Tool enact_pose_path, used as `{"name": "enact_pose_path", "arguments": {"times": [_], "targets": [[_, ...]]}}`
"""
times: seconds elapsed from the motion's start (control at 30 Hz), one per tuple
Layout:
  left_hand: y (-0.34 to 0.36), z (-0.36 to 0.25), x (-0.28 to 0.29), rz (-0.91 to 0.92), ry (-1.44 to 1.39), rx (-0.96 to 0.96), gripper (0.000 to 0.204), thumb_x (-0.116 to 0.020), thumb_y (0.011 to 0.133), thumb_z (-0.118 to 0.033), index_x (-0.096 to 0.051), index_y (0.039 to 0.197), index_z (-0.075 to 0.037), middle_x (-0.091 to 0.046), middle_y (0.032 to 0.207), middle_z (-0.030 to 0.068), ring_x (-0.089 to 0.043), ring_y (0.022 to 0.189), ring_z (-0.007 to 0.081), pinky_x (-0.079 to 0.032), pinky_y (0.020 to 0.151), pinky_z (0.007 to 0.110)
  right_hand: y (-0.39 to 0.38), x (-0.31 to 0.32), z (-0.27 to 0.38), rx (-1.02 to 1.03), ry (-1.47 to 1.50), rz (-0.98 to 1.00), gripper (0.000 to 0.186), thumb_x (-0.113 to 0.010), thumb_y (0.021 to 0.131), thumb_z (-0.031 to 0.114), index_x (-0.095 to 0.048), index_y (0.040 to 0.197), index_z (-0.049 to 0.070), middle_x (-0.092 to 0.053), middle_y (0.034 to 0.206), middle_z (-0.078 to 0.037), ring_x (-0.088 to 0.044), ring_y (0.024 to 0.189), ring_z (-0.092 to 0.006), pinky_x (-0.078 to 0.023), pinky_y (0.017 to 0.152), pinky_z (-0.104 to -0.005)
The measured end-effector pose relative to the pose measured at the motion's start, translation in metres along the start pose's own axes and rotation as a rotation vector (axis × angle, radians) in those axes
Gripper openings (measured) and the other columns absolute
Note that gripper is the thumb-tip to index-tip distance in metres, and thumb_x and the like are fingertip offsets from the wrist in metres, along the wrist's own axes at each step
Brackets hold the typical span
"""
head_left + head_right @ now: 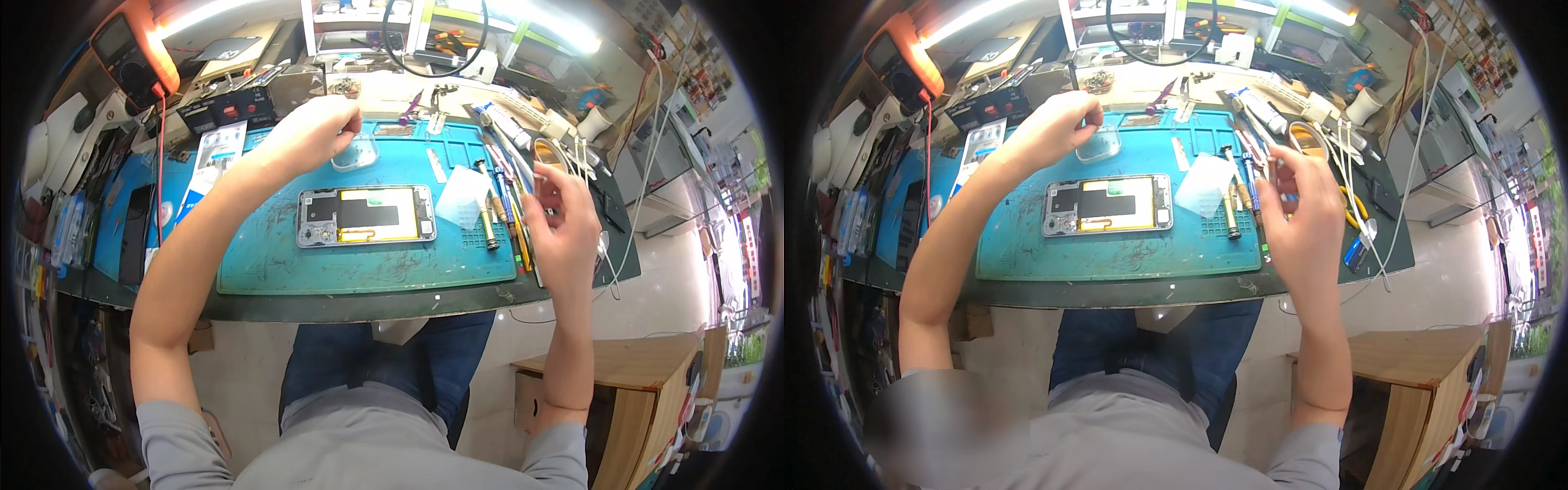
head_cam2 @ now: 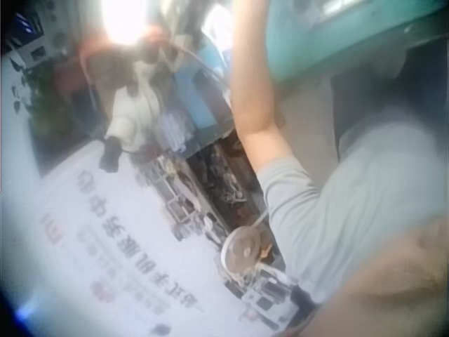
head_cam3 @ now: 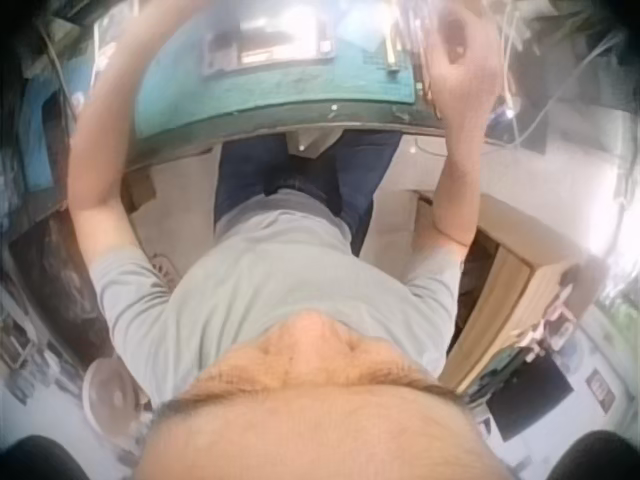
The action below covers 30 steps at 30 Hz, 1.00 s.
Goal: The person disassembles a smartphone, removes the back cover, and detaches internal components including the battery and display assembly. They then retrieve a new screen from a box and prepare to install it.
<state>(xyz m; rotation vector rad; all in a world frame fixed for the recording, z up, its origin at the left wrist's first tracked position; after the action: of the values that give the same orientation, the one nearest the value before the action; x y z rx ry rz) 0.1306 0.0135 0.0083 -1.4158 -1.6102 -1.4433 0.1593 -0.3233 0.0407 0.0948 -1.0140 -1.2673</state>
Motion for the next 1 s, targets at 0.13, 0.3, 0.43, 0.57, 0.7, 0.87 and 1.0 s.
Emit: {"name": "enact_pose_path", "arguments": {"times": [0.13, 0.3, 0.43, 0.57, 0.7, 0.87, 1.0], "targets": [[-0.001, -0.008, 0.003, -0.014, 0.014, 0.032, 0.011, -0.063, 0.087, -0.006, -0.063, 0.097, -0.001, -0.068, 0.095, 0.0173, -0.066, 0.095, 0.0361, -0.052, 0.085, 0.043, 0.028, -0.015, -0.038, -0.09, -0.216, 0.138, 0.027, -0.072, 0.089, 0.013, -0.069, 0.115, 0.007, -0.067, 0.091, -0.01, -0.068, 0.076, -0.0215, -0.054, 0.068, -0.0347], [-0.003, -0.001, 0.003, -0.07, -0.035, -0.005, 0.012, -0.063, 0.091, -0.006, -0.067, 0.102, -0.003, -0.072, 0.098, 0.017, -0.069, 0.096, 0.036, -0.054, 0.086, 0.043, 0.032, -0.03, -0.049, -0.095, -0.578, 0.287, 0.028, -0.07, 0.091, 0.028, -0.069, 0.116, 0.014, -0.07, 0.097, -0.011, -0.071, 0.09, -0.0311, -0.056, 0.078, -0.0425], [-0.004, 0.005, 0.006, -0.084, -0.147, 0.03, 0.014, -0.064, 0.092, -0.008, -0.071, 0.103, -0.005, -0.074, 0.095, 0.0145, -0.071, 0.093, 0.0322, -0.055, 0.082, 0.041, 0.037, -0.032, -0.051, -0.053, -0.643, 0.273, 0.026, -0.069, 0.092, 0.026, -0.07, 0.115, 0.014, -0.072, 0.099, -0.011, -0.071, 0.092, -0.0314, -0.057, 0.079, -0.0434], [-0.005, 0.001, 0.012, -0.055, -0.319, 0.057, 0.017, -0.064, 0.09, -0.005, -0.073, 0.104, -0.004, -0.075, 0.094, 0.0149, -0.074, 0.09, 0.0284, -0.056, 0.081, 0.037, 0.044, -0.03, -0.045, -0.074, -0.697, 0.279, 0.026, -0.066, 0.094, 0.029, -0.072, 0.113, 0.013, -0.074, 0.101, -0.013, -0.072, 0.091, -0.0325, -0.056, 0.08, -0.0443], [-0.007, 0.003, 0.008, -0.019, -0.329, 0.021, 0.018, -0.065, 0.088, -0.004, -0.073, 0.104, -0.003, -0.076, 0.094, 0.0137, -0.073, 0.089, 0.0275, -0.056, 0.081, 0.036, 0.047, -0.032, -0.038, -0.026, -0.671, 0.255, 0.027, -0.065, 0.096, 0.033, -0.073, 0.112, 0.013, -0.074, 0.101, -0.012, -0.072, 0.09, -0.0316, -0.057, 0.077, -0.0434], [-0.008, 0.002, 0.006, -0.033, -0.254, -0.011, 0.016, -0.069, 0.088, -0.005, -0.073, 0.104, -0.003, -0.074, 0.091, 0.0116, -0.071, 0.084, 0.0252, -0.055, 0.078, 0.036, 0.05, -0.036, -0.031, 0.005, -0.634, 0.251, 0.025, -0.065, 0.096, 0.031, -0.073, 0.11, 0.012, -0.074, 0.1, -0.011, -0.072, 0.089, -0.0307, -0.056, 0.076, -0.0425], [-0.01, -0.006, 0.014, -0.036, -0.266, -0.015, 0.013, -0.064, 0.092, -0.008, -0.072, 0.101, -0.003, -0.072, 0.088, 0.0135, -0.07, 0.082, 0.0309, -0.054, 0.075, 0.041, 0.059, -0.04, -0.023, 0.096, -0.551, 0.175, 0.02, -0.066, 0.094, 0.027, -0.075, 0.105, 0.012, -0.074, 0.094, -0.011, -0.072, 0.088, -0.0312, -0.056, 0.078, -0.0421]]}}
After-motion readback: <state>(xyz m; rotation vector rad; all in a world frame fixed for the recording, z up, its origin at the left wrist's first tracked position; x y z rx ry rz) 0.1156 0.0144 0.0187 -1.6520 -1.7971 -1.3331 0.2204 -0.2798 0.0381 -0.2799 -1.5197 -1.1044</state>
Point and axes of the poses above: each hand's wrist, its own y-axis towards the middle knuckle, its own x-axis out of the back of the hand, z = x × y, the point moved 3 cm from there along y, towards the middle knuckle
